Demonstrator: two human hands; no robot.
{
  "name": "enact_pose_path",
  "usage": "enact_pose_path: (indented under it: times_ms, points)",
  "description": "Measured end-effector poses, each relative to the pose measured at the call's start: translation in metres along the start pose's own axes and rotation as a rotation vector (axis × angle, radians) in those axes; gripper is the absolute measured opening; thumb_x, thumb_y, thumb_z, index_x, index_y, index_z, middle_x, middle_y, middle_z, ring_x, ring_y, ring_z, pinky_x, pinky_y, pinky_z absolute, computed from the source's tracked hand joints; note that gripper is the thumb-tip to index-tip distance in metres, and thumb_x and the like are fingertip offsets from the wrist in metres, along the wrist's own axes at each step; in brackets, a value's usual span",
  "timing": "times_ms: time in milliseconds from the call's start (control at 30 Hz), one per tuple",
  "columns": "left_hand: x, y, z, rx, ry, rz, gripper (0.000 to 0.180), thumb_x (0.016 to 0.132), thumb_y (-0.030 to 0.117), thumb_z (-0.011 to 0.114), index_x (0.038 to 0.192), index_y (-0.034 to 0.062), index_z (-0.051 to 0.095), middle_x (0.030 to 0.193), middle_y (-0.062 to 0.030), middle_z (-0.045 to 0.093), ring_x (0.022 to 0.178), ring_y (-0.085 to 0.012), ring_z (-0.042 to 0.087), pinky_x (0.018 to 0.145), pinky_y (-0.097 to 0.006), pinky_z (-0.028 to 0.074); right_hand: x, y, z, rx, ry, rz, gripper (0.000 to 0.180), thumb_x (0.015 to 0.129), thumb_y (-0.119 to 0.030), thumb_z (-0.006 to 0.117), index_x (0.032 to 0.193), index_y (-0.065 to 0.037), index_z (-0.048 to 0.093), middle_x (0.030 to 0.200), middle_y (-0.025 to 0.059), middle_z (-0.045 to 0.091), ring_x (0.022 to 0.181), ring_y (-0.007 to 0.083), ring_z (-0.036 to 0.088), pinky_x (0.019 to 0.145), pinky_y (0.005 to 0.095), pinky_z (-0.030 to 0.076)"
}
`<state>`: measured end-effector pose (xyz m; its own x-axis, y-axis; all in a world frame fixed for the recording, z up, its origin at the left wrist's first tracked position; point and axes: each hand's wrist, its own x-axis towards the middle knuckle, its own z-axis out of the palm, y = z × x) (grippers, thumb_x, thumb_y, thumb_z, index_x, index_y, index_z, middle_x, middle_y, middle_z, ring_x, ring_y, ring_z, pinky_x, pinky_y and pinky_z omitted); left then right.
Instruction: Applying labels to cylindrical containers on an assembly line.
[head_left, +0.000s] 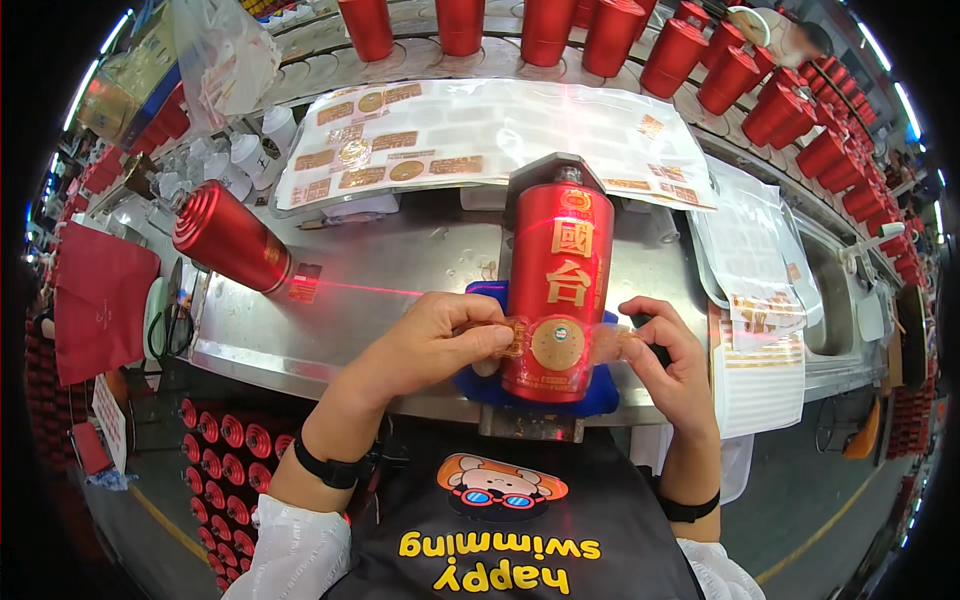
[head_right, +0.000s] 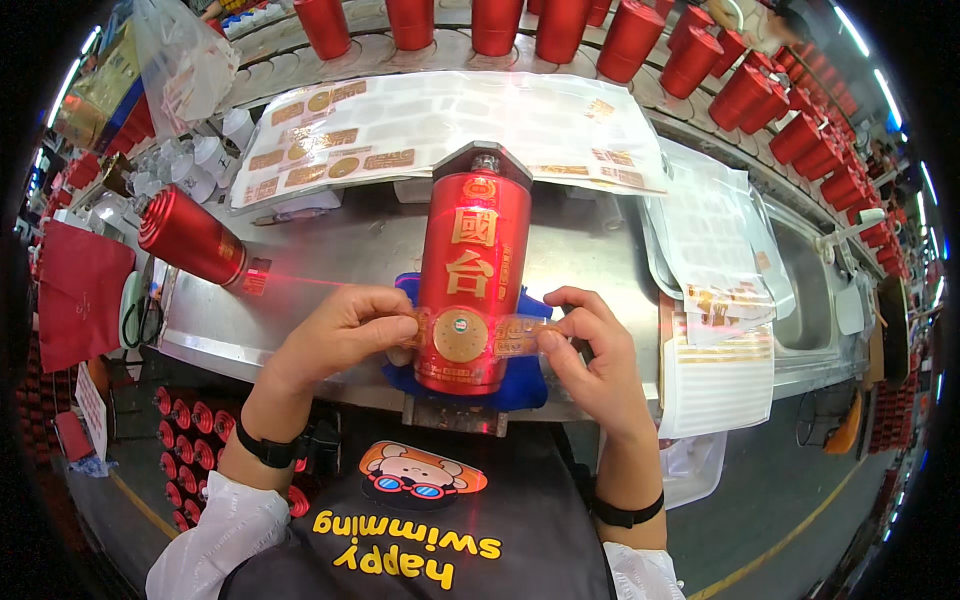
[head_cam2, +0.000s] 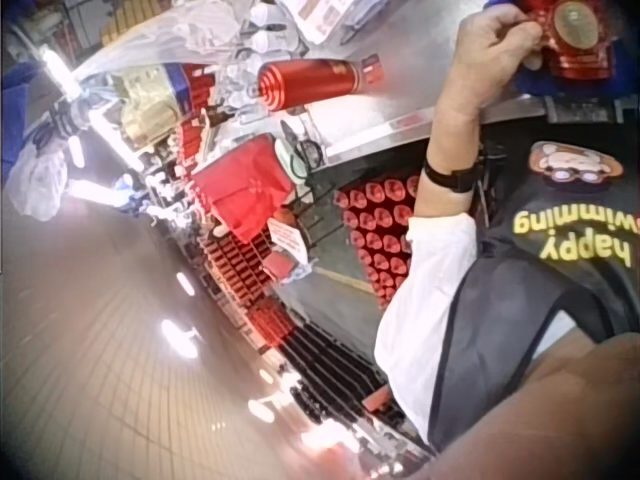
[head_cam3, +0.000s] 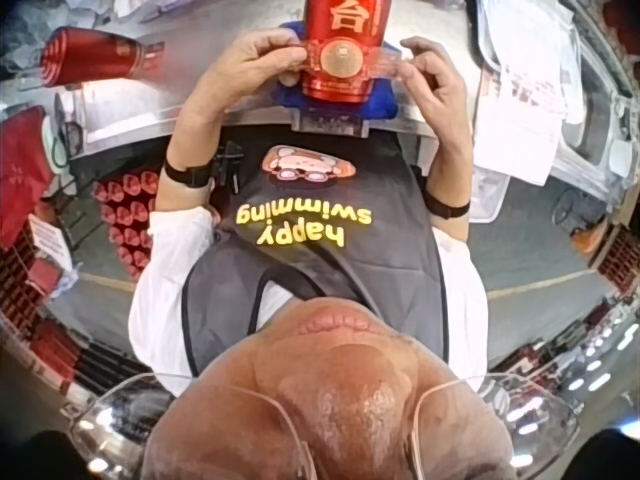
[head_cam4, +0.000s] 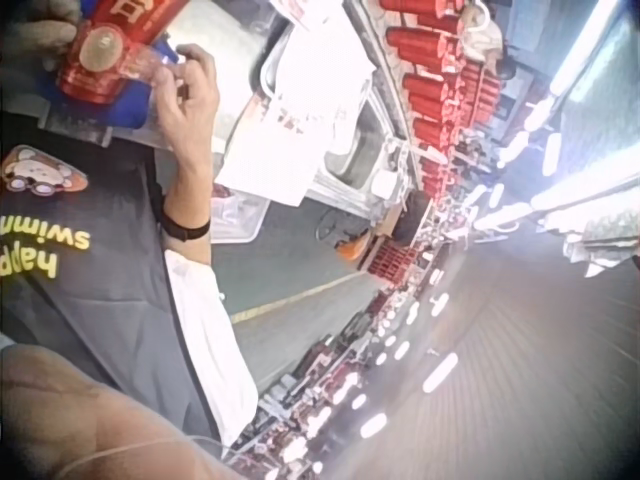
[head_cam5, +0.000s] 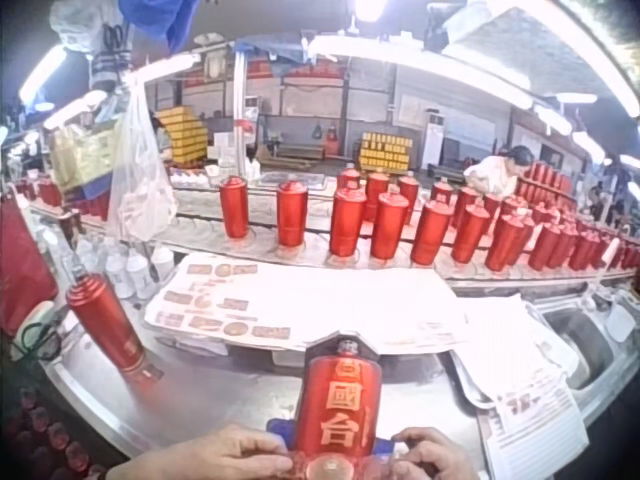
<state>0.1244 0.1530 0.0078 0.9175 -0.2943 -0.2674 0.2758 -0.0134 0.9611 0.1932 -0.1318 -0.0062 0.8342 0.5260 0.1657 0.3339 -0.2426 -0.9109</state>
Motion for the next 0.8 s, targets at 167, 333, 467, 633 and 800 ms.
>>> enact_pose_path:
  times_ms: [167,333,467,633,800]
  points:
    - [0.0003,-0.0033,-0.0012,-0.017,-0.009,0.013,0.021,0.097,0.018,0.058,0.089,-0.0011,0.063,0.083,-0.0040,0.064,0.075,-0.0101,0.060,0.069,-0.026,0.049,0.0008,0.0026,0.0008,0.006,0.006,-0.023,0.012,0.086,-0.010,0.066,0.081,0.001,0.062,0.110,0.0123,0.060,0.082,0.0123,0.054,0.070,0.0246,0.043]
    - [0.0000,-0.0034,0.0001,0.001,0.001,0.019,0.022,0.096,0.018,0.058,0.088,-0.0010,0.063,0.082,-0.0039,0.064,0.074,-0.0100,0.060,0.069,-0.026,0.049,-0.0003,0.0009,0.0007,-0.001,0.002,-0.004,0.014,0.086,-0.010,0.066,0.080,0.001,0.060,0.110,0.0121,0.060,0.081,0.0114,0.052,0.070,0.0244,0.043]
    - [0.0009,-0.0030,0.0045,0.023,0.058,0.056,0.019,0.094,0.013,0.059,0.082,-0.0021,0.060,0.073,-0.0004,0.057,0.068,-0.0060,0.052,0.061,-0.024,0.044,0.0002,0.0022,0.0009,0.029,-0.037,0.071,0.015,0.088,-0.011,0.065,0.080,0.000,0.059,0.116,0.0127,0.058,0.096,0.0155,0.053,0.084,0.0282,0.041]
    - [-0.0001,0.0016,0.0024,0.077,0.033,0.043,0.022,0.095,0.018,0.059,0.087,-0.0013,0.062,0.079,-0.0035,0.064,0.074,-0.0093,0.059,0.067,-0.026,0.047,0.0018,0.0060,0.0003,0.045,-0.066,0.044,0.014,0.089,-0.011,0.064,0.081,0.000,0.058,0.119,0.0127,0.057,0.107,0.0178,0.053,0.091,0.0301,0.040]
    - [0.0000,0.0002,0.0058,0.100,0.103,0.060,0.021,0.093,0.017,0.062,0.087,-0.0031,0.063,0.075,-0.0027,0.063,0.071,-0.0076,0.056,0.065,-0.025,0.046,0.0005,0.0033,-0.0010,-0.233,0.066,0.007,0.009,0.082,-0.002,0.065,0.091,-0.001,0.064,0.119,0.0154,0.058,0.110,0.0252,0.055,0.084,0.0321,0.045]
